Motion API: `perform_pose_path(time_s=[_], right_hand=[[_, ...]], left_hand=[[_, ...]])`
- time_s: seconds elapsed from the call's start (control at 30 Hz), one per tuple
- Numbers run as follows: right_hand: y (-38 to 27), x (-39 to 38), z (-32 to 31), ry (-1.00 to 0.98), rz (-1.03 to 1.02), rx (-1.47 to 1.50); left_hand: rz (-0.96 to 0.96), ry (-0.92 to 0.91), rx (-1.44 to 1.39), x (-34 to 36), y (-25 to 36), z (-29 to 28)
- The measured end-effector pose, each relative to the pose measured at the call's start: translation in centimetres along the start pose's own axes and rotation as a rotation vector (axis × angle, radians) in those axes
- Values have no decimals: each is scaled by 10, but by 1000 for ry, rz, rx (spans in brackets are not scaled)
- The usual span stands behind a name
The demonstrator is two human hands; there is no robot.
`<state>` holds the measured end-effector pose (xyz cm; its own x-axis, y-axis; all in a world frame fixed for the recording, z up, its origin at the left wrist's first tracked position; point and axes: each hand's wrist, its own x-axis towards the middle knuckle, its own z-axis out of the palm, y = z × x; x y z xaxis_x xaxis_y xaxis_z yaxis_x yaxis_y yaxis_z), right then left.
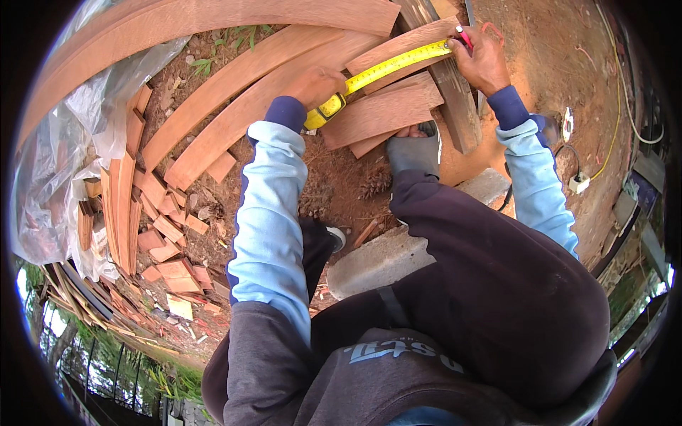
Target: The person measures and marks wooden planks with a tape measure and pencil, then uses an angle grinder to cut the planks along the marked lines. The person handles the planks one at a time, aligns them, and cuts them on the ground.
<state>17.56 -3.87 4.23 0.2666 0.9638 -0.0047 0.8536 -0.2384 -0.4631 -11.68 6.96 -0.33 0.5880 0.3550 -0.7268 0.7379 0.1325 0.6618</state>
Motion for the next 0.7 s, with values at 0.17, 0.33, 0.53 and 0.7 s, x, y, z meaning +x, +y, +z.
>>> perform_pose_path(time_s=[0.17, 0.33, 0.53, 0.7], right_hand=[[-4, -4, 3, 38, -18, -12], [2, -4, 3, 39, 23, 36], [-2, -4, 3, 27, 44, 28], [6, -1, 7, 25, 24, 82]], left_hand=[[131, -57, 220, 15, -9, 3], [23, -3, 89, 5, 4, 8], [-9, -17, 52, 1, 12, 4], [-10, -15, -23, 6, 10, 6]])
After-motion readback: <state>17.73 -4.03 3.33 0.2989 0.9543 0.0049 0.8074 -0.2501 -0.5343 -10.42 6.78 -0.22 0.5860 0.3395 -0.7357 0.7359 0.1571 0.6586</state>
